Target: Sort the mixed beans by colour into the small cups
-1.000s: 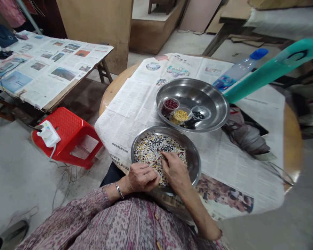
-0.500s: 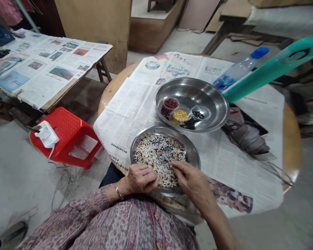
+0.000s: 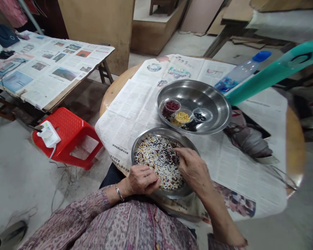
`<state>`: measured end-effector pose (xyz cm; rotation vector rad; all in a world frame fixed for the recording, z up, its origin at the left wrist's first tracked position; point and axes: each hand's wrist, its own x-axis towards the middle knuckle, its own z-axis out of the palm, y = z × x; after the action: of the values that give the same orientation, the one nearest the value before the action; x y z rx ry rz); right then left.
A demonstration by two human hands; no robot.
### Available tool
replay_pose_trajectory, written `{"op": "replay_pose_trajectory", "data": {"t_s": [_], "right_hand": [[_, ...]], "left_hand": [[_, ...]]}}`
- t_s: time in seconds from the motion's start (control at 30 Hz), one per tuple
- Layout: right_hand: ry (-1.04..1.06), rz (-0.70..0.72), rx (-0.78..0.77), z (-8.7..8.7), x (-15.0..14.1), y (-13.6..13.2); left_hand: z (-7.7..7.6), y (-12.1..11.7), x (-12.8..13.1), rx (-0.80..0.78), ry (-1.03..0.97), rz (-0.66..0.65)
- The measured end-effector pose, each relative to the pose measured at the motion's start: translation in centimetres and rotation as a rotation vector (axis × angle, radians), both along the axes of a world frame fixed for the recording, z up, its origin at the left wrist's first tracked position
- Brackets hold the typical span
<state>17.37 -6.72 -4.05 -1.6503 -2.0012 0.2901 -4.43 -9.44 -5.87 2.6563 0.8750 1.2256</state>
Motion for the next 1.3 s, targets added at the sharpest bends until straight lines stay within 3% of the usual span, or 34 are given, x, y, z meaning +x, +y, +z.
{"op": "replay_pose_trajectory", "data": {"t_s": [0.17,0.27,0.47,0.63,0.7,0.8,0.9,1.0,1.17,1.3], "right_hand": [[-0.013,0.246,-0.179,-0.9,0.2,-3.1],[-0.030,0.299,-0.114,-1.5,-1.5,-2.5],[-0.162,0.013,0.033,-1.3,-2.8,0.9],[-0.188,-0.152,0.091,-0.5,-1.3,-0.2],[-0.222,-0.171,0.093,-0.4,-1.0,-0.9],[-0.290,-0.155,0.085,-0.4,-0.8,-1.4],[-0.345,-0.072,0.084,-0.5,-0.6,-0.8],[-0.381,-0.048,0.098,-0.7,-0.5,0.1],[-0.433,-0.046,0.082,-0.6,-0.6,0.9],[-0.479,-0.072,0.015,-0.3,-0.7,0.1]], "left_hand": [[0.3,0.0,-0.1,-0.015,0.008,-0.008],[0.4,0.0,0.0,-0.011,0.005,-0.005],[0.1,0.1,0.0,-0.022,-0.027,-0.004],[-0.5,-0.1,0.0,-0.026,0.027,-0.013],[0.1,-0.3,-0.1,-0.091,0.072,-0.025],[2.5,0.0,-0.4,-0.281,0.169,-0.040],[5.3,1.9,-0.2,-0.351,0.223,-0.071],[6.5,5.7,0.9,-0.284,0.364,-0.135],[4.4,11.9,4.3,-0.234,0.555,-0.216],[2.7,14.1,6.3,-0.174,0.605,-0.361]]}}
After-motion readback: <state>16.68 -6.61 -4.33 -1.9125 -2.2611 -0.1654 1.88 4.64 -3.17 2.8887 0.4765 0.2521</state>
